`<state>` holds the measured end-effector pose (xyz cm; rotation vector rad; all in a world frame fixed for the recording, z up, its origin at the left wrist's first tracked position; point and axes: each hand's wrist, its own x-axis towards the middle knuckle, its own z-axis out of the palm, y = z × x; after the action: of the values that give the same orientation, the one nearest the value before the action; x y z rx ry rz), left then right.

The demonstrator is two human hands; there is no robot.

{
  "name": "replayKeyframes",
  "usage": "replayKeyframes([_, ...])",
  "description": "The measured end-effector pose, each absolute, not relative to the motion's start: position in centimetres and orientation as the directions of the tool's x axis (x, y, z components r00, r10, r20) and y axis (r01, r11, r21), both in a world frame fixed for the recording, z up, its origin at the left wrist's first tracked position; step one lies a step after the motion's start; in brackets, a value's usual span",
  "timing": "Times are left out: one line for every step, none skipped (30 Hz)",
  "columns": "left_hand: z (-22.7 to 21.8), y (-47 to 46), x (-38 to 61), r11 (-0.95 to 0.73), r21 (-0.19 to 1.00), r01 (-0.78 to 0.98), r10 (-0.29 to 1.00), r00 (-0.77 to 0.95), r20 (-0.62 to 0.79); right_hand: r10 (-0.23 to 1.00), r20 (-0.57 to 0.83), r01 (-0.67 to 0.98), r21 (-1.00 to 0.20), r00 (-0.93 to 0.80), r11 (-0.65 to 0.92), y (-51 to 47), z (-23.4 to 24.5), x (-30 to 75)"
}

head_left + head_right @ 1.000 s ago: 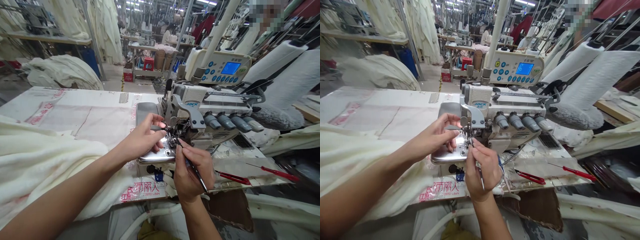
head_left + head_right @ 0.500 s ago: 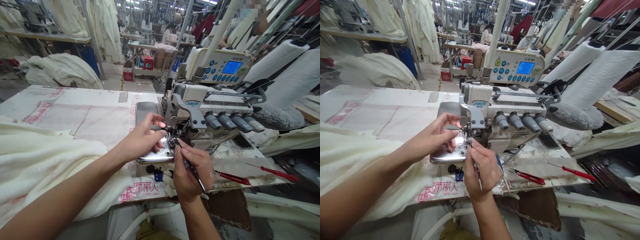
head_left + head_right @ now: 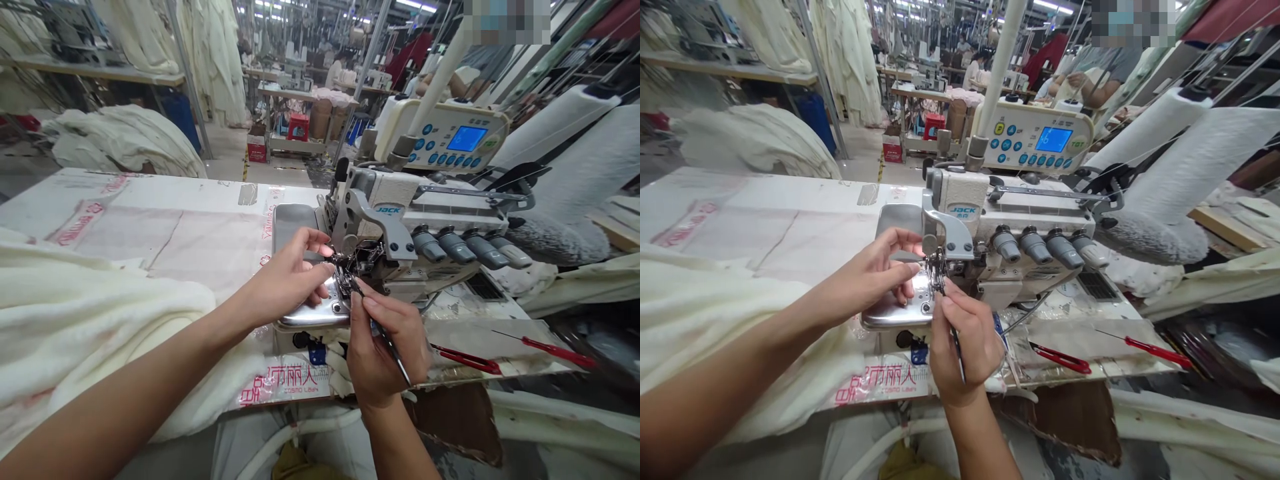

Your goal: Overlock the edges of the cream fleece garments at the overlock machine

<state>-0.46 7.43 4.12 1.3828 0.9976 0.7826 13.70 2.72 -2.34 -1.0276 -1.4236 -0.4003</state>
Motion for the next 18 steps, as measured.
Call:
replayKeyframes([4.2, 7.4, -0.5, 0.071, 0.991, 0.111, 0.907, 0.406, -0.11, 0.339, 0.925, 0.769, -0.341, 0.172, 0.541, 2.7, -2.4, 13.7])
replayKeyframes([4.2, 7.4, -0.4, 0.076, 0.991, 0.112, 0.906, 0.407, -0.115, 0.343, 0.924, 0.767, -0.344, 0.172, 0.542, 2.7, -2.4, 13.7])
replayKeyframes([4.3, 7.4, -0.4, 0.079, 0.991, 0.112, 0.906, 0.407, -0.118, 0.346, 0.922, 0.766, -0.346, 0.172, 0.542, 2.7, -2.4, 13.8])
replayKeyframes([4.3, 7.3, -0.4, 0.081, 0.99, 0.113, 0.905, 0.409, -0.121, 0.349, 0.921, 0.765, -0.347, 0.171, 0.542, 2.7, -2.5, 13.8])
replayKeyframes([4.3, 7.3, -0.4, 0.083, 0.99, 0.114, 0.904, 0.409, -0.123, 0.351, 0.921, 0.765, -0.347, 0.169, 0.542, 2.7, -2.5, 13.8])
replayKeyframes([4.3, 7.4, -0.4, 0.083, 0.99, 0.113, 0.904, 0.409, -0.123, 0.352, 0.921, 0.766, -0.345, 0.166, 0.543, 2.7, -2.5, 13.8])
replayKeyframes([4.2, 7.4, -0.4, 0.081, 0.99, 0.111, 0.904, 0.41, -0.12, 0.354, 0.921, 0.765, -0.345, 0.163, 0.544, 2.7, -2.5, 13.8])
replayKeyframes([4.2, 7.4, -0.4, 0.077, 0.991, 0.107, 0.905, 0.41, -0.115, 0.357, 0.92, 0.762, -0.344, 0.159, 0.549, 2.6, -2.5, 13.9])
replayKeyframes([4.1, 7.4, -0.4, 0.072, 0.992, 0.102, 0.905, 0.411, -0.108, 0.359, 0.92, 0.757, -0.344, 0.155, 0.556, 2.6, -2.5, 13.9])
replayKeyframes([4.1, 7.4, -0.4, 0.067, 0.993, 0.096, 0.905, 0.412, -0.101, 0.362, 0.92, 0.753, -0.345, 0.152, 0.56, 2.5, -2.4, 13.9])
replayKeyframes([4.0, 7.5, -0.4, 0.064, 0.994, 0.09, 0.906, 0.413, -0.096, 0.363, 0.92, 0.75, -0.342, 0.145, 0.566, 2.5, -2.4, 14.0])
replayKeyframes([4.0, 7.5, -0.4, 0.065, 0.994, 0.086, 0.905, 0.415, -0.095, 0.365, 0.921, 0.748, -0.338, 0.137, 0.571, 2.4, -2.4, 14.0])
replayKeyframes([4.0, 7.5, -0.4, 0.069, 0.994, 0.083, 0.903, 0.418, -0.098, 0.367, 0.922, 0.75, -0.33, 0.125, 0.573, 2.3, -2.3, 14.1])
replayKeyframes([4.1, 7.5, -0.4, 0.076, 0.994, 0.082, 0.902, 0.42, -0.103, 0.369, 0.923, 0.754, -0.318, 0.108, 0.574, 2.2, -2.2, 14.2])
replayKeyframes([4.1, 7.5, -0.4, 0.083, 0.993, 0.082, 0.901, 0.421, -0.11, 0.372, 0.924, 0.758, -0.303, 0.086, 0.577, 2.2, -2.1, 14.3])
replayKeyframes([4.1, 7.4, -0.4, 0.09, 0.992, 0.085, 0.9, 0.42, -0.117, 0.374, 0.925, 0.761, -0.285, 0.06, 0.582, 2.1, -2.0, 14.5])
replayKeyframes([4.2, 7.4, -0.4, 0.096, 0.992, 0.087, 0.899, 0.421, -0.124, 0.376, 0.926, 0.764, -0.266, 0.033, 0.588, 2.1, -1.9, 14.6])
replayKeyframes([4.2, 7.3, -0.5, 0.099, 0.991, 0.089, 0.898, 0.421, -0.128, 0.38, 0.925, 0.766, -0.248, 0.005, 0.593, 2.1, -1.7, 14.8])
